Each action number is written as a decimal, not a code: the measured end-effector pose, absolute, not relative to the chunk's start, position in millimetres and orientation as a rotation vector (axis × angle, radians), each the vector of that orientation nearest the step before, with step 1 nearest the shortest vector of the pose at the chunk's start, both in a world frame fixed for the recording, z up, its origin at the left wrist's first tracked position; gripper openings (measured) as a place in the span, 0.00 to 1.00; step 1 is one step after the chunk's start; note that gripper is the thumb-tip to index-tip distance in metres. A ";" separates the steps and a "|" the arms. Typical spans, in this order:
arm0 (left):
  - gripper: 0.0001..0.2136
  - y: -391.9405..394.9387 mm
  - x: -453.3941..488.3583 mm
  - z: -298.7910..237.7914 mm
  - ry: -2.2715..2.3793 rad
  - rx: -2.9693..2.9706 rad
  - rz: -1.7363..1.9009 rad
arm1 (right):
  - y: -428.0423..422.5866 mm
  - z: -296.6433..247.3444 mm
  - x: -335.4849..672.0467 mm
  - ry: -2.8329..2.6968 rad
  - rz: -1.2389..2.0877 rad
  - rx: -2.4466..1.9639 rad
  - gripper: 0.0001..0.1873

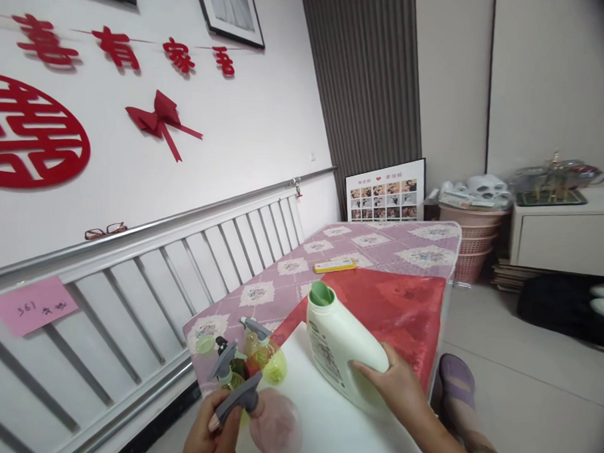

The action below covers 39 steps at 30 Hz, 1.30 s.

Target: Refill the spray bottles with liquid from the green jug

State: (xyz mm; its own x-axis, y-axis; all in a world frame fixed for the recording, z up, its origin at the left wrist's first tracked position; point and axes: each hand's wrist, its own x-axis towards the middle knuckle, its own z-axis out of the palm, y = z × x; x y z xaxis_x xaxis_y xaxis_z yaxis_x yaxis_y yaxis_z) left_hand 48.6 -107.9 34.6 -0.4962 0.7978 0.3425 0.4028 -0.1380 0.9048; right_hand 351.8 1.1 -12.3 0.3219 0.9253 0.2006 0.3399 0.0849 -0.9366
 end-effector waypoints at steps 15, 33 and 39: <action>0.11 -33.8 63.0 36.1 2.171 1.708 0.816 | 10.4 -44.0 352.1 -1.288 0.569 -1.381 0.09; 0.10 -43.7 51.4 28.5 2.250 1.781 0.849 | 12.9 -50.2 357.4 -1.287 0.565 -1.396 0.14; 0.11 -54.7 48.5 31.4 2.172 1.901 0.952 | 12.5 -48.7 358.2 -1.327 0.544 -1.380 0.15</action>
State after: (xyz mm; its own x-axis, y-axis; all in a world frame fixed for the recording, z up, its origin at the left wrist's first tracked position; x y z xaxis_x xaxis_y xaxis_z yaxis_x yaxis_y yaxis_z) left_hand 48.5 -54.7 31.4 -0.2145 0.9235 0.3181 0.8598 0.0241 0.5100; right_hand 358.2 12.5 -48.7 0.2690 0.9002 0.3424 0.4010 0.2185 -0.8896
